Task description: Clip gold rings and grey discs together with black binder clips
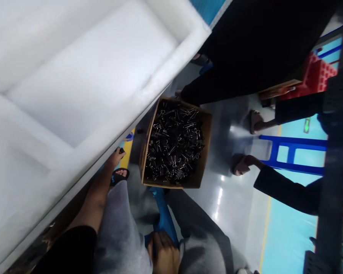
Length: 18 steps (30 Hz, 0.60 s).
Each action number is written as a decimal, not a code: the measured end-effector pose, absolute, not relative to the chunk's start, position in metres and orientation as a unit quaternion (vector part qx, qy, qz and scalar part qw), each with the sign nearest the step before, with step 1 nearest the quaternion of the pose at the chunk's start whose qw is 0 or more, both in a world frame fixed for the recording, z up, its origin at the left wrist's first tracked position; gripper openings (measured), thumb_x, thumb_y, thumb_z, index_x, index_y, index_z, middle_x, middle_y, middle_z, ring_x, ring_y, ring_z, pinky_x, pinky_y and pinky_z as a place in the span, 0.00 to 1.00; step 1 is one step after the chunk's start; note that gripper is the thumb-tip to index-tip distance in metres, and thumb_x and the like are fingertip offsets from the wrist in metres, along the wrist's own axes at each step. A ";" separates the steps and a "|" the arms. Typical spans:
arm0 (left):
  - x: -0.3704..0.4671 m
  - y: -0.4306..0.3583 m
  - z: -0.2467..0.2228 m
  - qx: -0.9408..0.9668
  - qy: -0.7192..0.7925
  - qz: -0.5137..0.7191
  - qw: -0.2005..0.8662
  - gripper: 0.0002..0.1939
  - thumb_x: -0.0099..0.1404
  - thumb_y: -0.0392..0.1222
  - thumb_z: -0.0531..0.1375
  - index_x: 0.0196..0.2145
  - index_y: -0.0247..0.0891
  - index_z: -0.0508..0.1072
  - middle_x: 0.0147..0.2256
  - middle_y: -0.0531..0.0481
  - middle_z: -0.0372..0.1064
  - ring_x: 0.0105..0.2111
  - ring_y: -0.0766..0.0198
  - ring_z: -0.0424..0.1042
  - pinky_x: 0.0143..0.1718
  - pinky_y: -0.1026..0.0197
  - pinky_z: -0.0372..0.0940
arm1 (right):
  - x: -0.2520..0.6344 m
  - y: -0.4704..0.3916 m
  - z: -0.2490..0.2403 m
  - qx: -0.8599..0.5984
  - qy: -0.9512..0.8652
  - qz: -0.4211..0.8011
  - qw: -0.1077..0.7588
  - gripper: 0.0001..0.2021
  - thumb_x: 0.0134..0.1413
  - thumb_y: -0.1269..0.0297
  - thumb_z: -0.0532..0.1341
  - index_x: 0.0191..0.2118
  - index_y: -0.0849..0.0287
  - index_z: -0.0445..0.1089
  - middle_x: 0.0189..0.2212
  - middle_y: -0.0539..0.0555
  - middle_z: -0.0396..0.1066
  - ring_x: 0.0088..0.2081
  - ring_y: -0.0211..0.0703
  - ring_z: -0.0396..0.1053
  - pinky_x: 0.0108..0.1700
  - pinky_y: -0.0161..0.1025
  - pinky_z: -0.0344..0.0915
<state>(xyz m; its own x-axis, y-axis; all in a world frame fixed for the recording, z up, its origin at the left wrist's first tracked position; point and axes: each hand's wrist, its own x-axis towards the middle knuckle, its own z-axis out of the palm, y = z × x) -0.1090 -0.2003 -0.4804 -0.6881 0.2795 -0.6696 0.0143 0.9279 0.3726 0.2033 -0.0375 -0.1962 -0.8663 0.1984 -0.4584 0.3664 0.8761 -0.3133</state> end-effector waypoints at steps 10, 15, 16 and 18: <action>-0.085 -0.220 -0.383 0.025 0.840 0.379 0.386 0.17 0.51 0.30 0.59 0.40 0.37 0.73 0.37 0.50 0.74 0.39 0.60 0.74 0.45 0.60 0.70 | 0.213 -0.043 -0.202 0.137 0.945 -0.155 0.253 0.10 0.58 0.70 0.57 0.42 0.57 0.75 0.37 0.57 0.78 0.43 0.51 0.77 0.46 0.40 0.69; -0.069 -0.219 -0.282 0.053 0.820 0.459 0.338 0.21 0.56 0.34 0.59 0.49 0.35 0.70 0.42 0.48 0.74 0.39 0.61 0.75 0.43 0.60 0.71 | 0.194 -0.045 -0.190 0.135 0.926 -0.170 0.308 0.11 0.60 0.74 0.58 0.43 0.60 0.78 0.41 0.63 0.79 0.45 0.55 0.76 0.42 0.40 0.71; -0.071 -0.210 -0.265 0.066 0.822 0.465 0.323 0.21 0.57 0.32 0.58 0.50 0.35 0.70 0.46 0.47 0.73 0.42 0.61 0.75 0.45 0.59 0.71 | 0.191 -0.045 -0.188 0.135 0.924 -0.173 0.313 0.11 0.60 0.75 0.59 0.42 0.60 0.78 0.42 0.64 0.79 0.45 0.54 0.77 0.40 0.40 0.71; -0.078 -0.181 -0.237 0.107 0.826 0.469 0.293 0.23 0.56 0.29 0.57 0.50 0.36 0.71 0.49 0.46 0.71 0.46 0.60 0.73 0.51 0.58 0.69 | 0.189 -0.042 -0.187 0.142 0.921 -0.174 0.318 0.09 0.60 0.75 0.61 0.40 0.60 0.78 0.41 0.63 0.79 0.42 0.51 0.77 0.37 0.39 0.72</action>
<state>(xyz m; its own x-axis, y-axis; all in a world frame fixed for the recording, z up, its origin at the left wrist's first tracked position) -0.0782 -0.1814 -0.2370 -0.8050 0.4520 -0.3843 -0.0983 0.5372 0.8377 0.1886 -0.0423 -0.1873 -0.7577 0.1510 -0.6349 0.3718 0.8994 -0.2297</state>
